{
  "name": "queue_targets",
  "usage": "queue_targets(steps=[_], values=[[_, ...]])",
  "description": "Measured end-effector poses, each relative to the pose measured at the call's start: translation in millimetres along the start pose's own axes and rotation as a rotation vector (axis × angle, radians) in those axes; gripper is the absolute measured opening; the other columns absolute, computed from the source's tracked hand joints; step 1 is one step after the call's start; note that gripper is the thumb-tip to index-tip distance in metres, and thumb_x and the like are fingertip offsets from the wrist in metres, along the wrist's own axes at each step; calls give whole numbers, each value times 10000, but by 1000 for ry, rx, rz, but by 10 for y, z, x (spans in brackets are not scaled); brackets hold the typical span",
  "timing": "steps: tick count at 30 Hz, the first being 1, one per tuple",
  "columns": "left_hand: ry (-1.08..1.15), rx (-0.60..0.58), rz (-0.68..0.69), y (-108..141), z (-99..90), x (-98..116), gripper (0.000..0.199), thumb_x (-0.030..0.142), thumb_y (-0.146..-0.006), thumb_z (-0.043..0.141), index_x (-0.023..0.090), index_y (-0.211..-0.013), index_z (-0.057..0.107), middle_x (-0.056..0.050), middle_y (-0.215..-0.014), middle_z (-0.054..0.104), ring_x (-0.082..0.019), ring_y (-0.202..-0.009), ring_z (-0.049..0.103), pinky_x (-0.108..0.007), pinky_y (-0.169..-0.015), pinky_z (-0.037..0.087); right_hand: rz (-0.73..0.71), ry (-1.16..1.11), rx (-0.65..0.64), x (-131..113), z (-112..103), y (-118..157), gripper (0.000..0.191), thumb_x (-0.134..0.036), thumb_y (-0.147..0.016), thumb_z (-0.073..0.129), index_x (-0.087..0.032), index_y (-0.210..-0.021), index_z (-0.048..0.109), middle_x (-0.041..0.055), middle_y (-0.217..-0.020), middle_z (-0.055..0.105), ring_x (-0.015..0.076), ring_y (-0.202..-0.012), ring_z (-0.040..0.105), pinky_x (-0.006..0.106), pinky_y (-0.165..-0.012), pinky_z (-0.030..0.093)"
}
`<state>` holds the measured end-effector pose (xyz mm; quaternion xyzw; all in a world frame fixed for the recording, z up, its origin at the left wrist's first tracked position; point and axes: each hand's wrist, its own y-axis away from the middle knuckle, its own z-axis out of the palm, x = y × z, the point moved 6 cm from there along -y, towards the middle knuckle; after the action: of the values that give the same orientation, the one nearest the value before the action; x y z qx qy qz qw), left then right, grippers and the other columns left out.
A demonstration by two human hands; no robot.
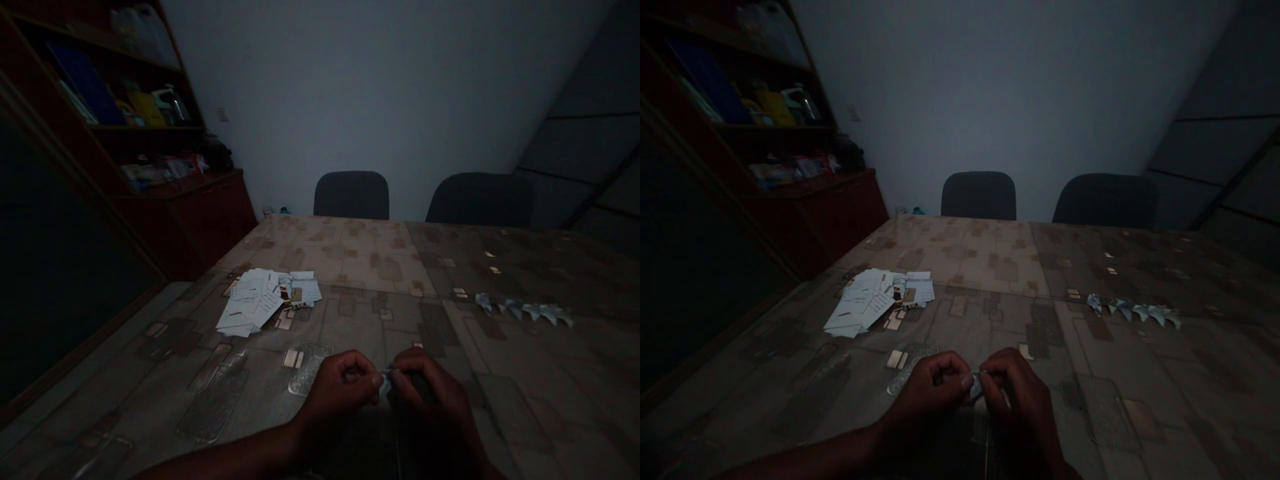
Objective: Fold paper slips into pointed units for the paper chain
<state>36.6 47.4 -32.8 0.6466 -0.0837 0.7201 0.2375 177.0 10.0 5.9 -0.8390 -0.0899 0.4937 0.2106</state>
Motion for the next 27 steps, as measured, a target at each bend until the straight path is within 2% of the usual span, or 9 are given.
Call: queue_targets(steps=[4, 8, 13, 17, 27], values=[[75, 9, -23, -9, -8, -11, 424, 523, -654, 754, 142, -693, 573, 15, -596, 552, -122, -568, 514, -230, -589, 396, -60, -16, -7, -15, 46, 39, 87, -205, -875, 548, -232, -797, 577, -14, -755, 605, 134, -686, 596, 219, -647, 450], [80, 11, -8, -7, 8, 65, 464, 551, -608, 780, 144, -658, 562, 37, -562, 505, -96, -533, 448, -210, -554, 351, -83, -19, -20, -48, 69, 45, 65, -211, -866, 563, -234, -816, 598, -8, -775, 620, 140, -697, 608, 220, -652, 462], [79, 17, 33, 8, 11, 93, 443, 528, -633, 776, 142, -674, 563, 21, -613, 532, -102, -569, 457, -206, -562, 336, 62, -4, -78, 11, 73, 5, 141, -286, -876, 534, -225, -779, 616, -17, -698, 619, 142, -628, 598, 215, -597, 453], [97, 12, 33, 12, 10, 52, 427, 520, -665, 758, 146, -688, 553, 34, -592, 506, -98, -561, 435, -204, -549, 323, 174, 3, -74, 59, 58, 0, 207, -341, -869, 524, -219, -745, 635, -17, -664, 636, 147, -611, 606, 216, -591, 450], [131, 13, 61, 18, 8, 50, 375, 450, -675, 774, 134, -703, 576, -6, -682, 571, -120, -636, 495, -229, -624, 373, 174, 20, -124, 50, 76, -11, 194, -338, -877, 513, -212, -785, 629, -4, -698, 641, 154, -633, 599, 229, -602, 457]])
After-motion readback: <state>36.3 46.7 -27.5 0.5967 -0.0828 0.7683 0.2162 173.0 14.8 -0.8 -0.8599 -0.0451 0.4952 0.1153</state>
